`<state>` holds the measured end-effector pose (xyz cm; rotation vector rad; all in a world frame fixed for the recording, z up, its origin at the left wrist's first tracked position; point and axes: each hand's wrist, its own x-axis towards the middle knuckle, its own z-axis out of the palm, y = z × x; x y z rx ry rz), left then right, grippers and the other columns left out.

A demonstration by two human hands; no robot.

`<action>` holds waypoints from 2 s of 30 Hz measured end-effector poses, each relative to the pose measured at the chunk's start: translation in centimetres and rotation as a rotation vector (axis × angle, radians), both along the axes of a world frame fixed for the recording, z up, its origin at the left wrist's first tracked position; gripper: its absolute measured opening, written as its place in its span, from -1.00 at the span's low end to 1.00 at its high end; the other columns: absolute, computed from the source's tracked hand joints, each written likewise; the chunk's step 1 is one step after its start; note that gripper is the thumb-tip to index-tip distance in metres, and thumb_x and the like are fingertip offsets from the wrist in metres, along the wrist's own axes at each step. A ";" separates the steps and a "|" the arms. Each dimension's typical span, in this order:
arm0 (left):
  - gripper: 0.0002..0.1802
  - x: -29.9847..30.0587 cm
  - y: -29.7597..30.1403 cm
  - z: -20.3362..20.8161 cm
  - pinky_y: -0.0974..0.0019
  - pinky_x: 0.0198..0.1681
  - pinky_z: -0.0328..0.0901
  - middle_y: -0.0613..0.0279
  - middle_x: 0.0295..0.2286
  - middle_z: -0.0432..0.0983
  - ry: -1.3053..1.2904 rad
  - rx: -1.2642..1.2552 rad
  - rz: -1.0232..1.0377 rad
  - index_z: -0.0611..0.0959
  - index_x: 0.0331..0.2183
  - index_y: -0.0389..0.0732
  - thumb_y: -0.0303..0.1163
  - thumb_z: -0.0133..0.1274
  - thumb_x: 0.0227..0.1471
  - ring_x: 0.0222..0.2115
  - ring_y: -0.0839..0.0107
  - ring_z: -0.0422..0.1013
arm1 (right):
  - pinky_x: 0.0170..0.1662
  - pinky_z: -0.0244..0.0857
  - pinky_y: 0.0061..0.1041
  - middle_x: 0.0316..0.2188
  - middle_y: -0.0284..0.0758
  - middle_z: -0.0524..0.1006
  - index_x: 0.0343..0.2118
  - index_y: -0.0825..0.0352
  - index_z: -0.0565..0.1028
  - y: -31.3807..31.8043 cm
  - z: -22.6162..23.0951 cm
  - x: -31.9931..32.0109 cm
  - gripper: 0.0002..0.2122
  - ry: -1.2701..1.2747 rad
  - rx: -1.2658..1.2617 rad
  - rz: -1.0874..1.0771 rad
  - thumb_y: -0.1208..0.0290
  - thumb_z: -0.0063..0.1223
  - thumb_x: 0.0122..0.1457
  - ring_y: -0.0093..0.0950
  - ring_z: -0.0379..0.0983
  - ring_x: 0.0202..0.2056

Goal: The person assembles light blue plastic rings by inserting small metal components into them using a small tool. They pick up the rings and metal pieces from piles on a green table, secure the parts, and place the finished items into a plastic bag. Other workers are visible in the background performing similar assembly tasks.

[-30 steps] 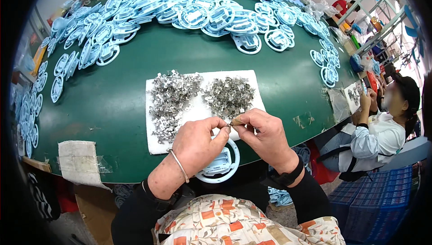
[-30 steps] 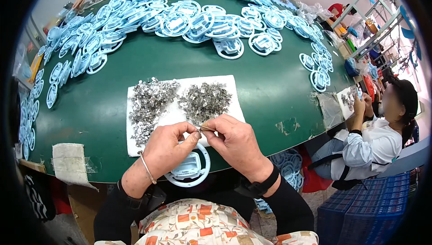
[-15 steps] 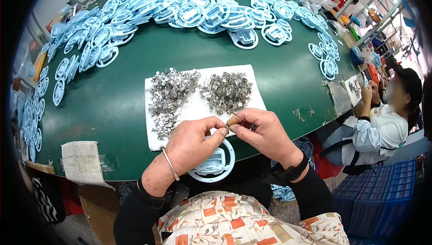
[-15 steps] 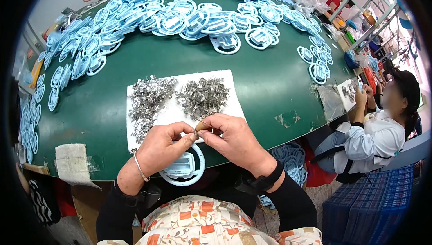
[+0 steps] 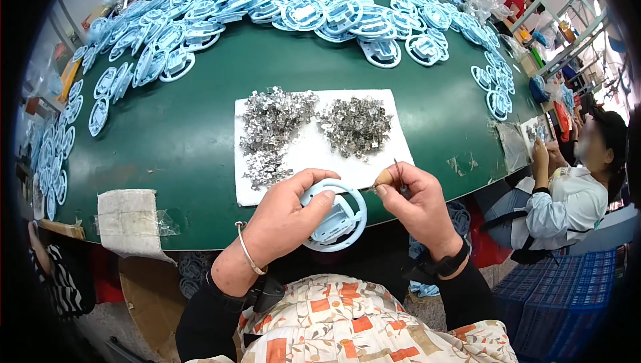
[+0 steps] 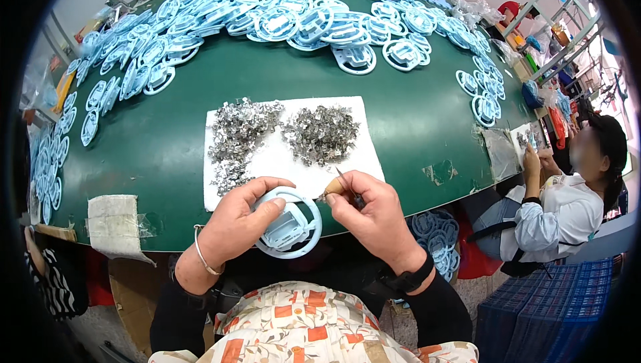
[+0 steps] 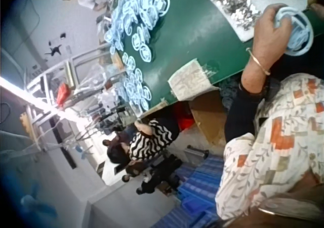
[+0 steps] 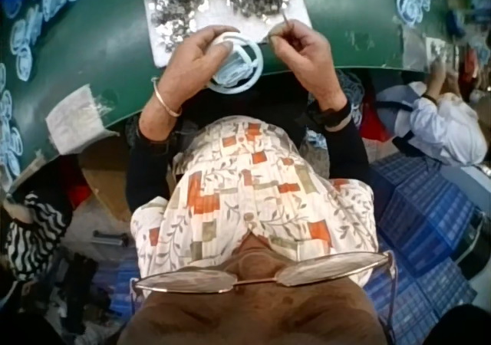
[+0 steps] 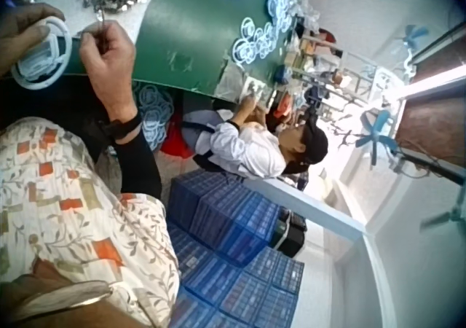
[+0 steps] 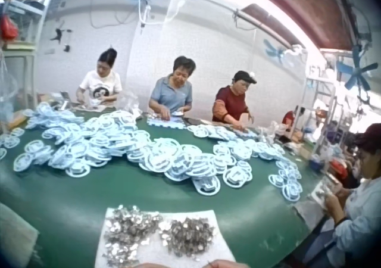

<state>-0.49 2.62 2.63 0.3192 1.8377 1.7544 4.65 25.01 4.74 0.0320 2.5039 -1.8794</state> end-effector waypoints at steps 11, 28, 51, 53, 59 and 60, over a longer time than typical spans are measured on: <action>-0.56 1.0 0.2 -1.9 0.56 -0.39 0.32 0.31 -0.34 0.53 -0.181 0.254 0.173 0.38 0.01 -0.33 -0.23 0.05 0.26 -0.41 0.67 0.40 | -0.52 0.27 -0.64 -0.47 -0.33 0.50 -0.34 0.41 0.53 -2.7 -2.4 0.5 -0.89 0.422 0.308 -0.023 0.65 0.18 0.05 -0.64 0.38 -0.58; -0.51 0.6 0.9 -3.0 0.59 -0.49 0.29 0.30 -0.39 0.53 -0.166 0.221 0.192 0.35 0.03 -0.36 -0.24 0.08 0.25 -0.49 0.70 0.39 | -0.49 0.36 -0.46 -0.48 -0.27 0.49 -0.36 0.35 0.50 -2.8 -3.0 -0.1 -0.83 0.462 0.516 -0.004 0.63 0.22 -0.04 -0.37 0.49 -0.54; -0.48 0.8 -0.5 -1.9 0.40 -0.05 0.37 0.11 -0.13 0.50 0.158 0.107 -0.033 0.39 0.11 -0.39 -0.42 0.10 0.18 -0.14 0.48 0.45 | -0.55 0.16 -0.84 -0.47 -0.52 0.48 -0.12 0.37 0.48 -1.5 -2.1 0.8 -0.77 -0.357 -0.408 0.069 0.29 0.04 0.34 -0.84 0.30 -0.56; -0.51 0.5 -0.6 -0.7 0.35 -0.06 0.36 0.10 -0.13 0.51 0.351 -0.062 -0.112 0.49 0.08 -0.35 -0.44 0.09 0.12 -0.14 0.44 0.45 | -0.54 0.16 -0.83 -0.48 -0.54 0.47 -0.14 0.36 0.48 -1.6 -2.1 1.0 -0.78 -0.367 -0.384 0.091 0.30 0.04 0.34 -0.83 0.27 -0.57; -0.48 0.6 -1.4 -1.0 0.34 -0.08 0.36 0.08 -0.12 0.50 0.386 -0.071 -0.211 0.42 0.13 -0.36 -0.43 0.00 0.14 -0.16 0.42 0.47 | -0.54 0.16 -0.81 -0.47 -0.52 0.48 -0.14 0.35 0.48 -2.1 -1.5 1.4 -0.79 -0.438 -0.589 0.088 0.30 0.04 0.34 -0.80 0.28 -0.57; -0.49 1.0 -1.4 -1.4 0.36 -0.10 0.36 0.09 -0.13 0.49 0.135 0.105 -0.141 0.40 0.14 -0.36 -0.42 -0.03 0.16 -0.17 0.44 0.46 | -0.53 0.16 -0.80 -0.47 -0.51 0.48 -0.13 0.34 0.48 -2.3 -1.4 1.4 -0.79 -0.437 -0.657 0.077 0.30 0.04 0.34 -0.79 0.28 -0.57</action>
